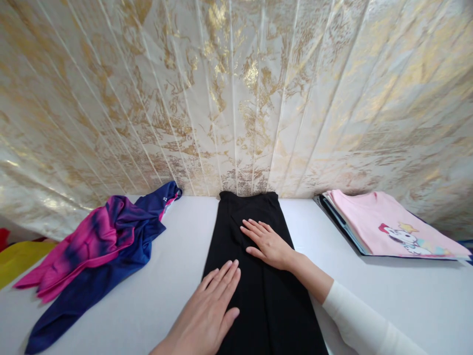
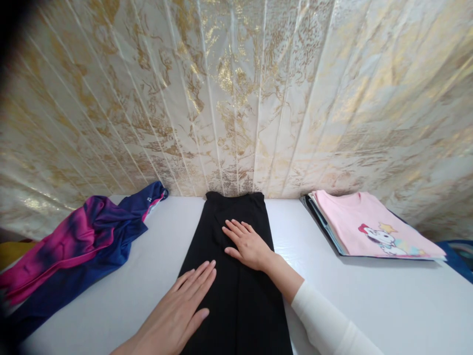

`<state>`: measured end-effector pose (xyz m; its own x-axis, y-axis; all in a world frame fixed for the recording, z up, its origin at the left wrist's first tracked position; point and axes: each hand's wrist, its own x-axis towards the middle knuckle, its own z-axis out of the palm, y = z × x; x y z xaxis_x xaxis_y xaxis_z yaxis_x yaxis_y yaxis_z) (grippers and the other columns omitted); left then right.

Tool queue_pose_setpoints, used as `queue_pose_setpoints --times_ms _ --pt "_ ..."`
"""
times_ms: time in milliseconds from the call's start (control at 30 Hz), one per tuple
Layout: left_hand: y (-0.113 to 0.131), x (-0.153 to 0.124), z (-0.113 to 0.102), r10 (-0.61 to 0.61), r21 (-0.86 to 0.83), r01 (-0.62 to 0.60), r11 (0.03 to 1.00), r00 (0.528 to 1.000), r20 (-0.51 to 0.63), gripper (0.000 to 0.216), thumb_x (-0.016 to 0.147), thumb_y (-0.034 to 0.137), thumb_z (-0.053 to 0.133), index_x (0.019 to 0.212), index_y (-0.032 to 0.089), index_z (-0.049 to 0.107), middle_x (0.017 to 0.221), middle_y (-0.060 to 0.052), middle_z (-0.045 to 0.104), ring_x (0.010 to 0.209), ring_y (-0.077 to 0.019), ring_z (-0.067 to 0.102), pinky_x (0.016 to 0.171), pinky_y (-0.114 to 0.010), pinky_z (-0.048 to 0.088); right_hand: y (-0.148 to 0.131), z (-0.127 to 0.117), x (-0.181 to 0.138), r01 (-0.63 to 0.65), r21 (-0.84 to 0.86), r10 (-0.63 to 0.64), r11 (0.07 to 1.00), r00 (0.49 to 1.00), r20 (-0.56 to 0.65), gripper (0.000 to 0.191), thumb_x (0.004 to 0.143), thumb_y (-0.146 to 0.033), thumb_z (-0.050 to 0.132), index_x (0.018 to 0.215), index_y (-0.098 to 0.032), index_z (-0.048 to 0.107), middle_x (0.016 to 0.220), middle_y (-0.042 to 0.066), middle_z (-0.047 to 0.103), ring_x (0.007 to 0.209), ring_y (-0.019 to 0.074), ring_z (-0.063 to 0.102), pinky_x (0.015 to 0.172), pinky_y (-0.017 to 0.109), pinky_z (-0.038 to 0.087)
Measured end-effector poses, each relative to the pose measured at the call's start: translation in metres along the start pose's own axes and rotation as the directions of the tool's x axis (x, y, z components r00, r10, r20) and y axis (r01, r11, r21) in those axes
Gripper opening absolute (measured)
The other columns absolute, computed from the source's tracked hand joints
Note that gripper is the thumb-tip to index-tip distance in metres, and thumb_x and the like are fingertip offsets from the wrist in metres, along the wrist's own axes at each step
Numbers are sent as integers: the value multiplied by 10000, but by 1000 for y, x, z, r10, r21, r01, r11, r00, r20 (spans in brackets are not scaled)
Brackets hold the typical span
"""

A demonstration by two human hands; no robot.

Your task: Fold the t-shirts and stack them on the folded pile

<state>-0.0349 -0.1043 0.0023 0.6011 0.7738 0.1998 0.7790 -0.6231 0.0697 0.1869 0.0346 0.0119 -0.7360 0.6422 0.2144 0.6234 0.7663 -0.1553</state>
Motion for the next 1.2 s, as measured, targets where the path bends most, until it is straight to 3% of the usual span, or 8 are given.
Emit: queue_pose_setpoints --times_ms 300,600,733,1033,1133,1200 --pt "7 -3 2 -18 37 21 999 998 -64 628 970 270 396 1509 170 89 1523 -89 263 1379 -240 294 1070 -375 354 -33 1 -36 -187 25 189 982 976 -106 564 957 -343 402 1480 -187 256 1530 105 271 1418 231 211 1115 470 304" --pt "10 -3 1 -28 60 34 998 994 -102 621 957 281 416 1504 174 142 1520 -84 282 1375 -250 300 1057 -370 363 -63 4 -88 -209 -28 206 977 974 -97 688 922 -373 472 1505 -186 157 1557 104 166 1419 259 202 1092 446 362" --pt "11 -6 3 -12 72 21 997 993 -120 631 950 243 407 1507 168 121 1514 -89 295 1364 -243 323 1048 -355 371 -74 8 -107 -140 -91 135 986 989 -64 777 896 -388 501 1512 -156 87 1543 141 179 1402 291 241 1062 466 394" --pt "24 -14 15 32 111 -22 994 995 -89 747 883 218 484 1509 148 83 1508 -101 295 1354 -252 340 1059 -359 353 -80 13 -112 -115 -148 108 982 993 -53 818 860 -361 532 1510 -146 85 1536 147 173 1391 305 266 1062 470 386" --pt "24 -11 12 -26 -22 25 999 999 -31 668 904 236 479 1498 169 180 1513 -121 276 1367 -285 309 1067 -426 344 -78 16 -112 -103 -166 91 981 993 -75 808 873 -371 513 1510 -149 69 1535 143 182 1390 304 271 1054 468 389" --pt "30 -8 8 -79 -376 88 922 996 40 564 940 324 466 1467 232 289 1525 -98 264 1391 -302 249 1078 -473 318 -76 20 -113 -87 -180 72 980 993 -88 802 884 -395 498 1511 -153 60 1535 141 186 1388 299 278 1053 458 387"
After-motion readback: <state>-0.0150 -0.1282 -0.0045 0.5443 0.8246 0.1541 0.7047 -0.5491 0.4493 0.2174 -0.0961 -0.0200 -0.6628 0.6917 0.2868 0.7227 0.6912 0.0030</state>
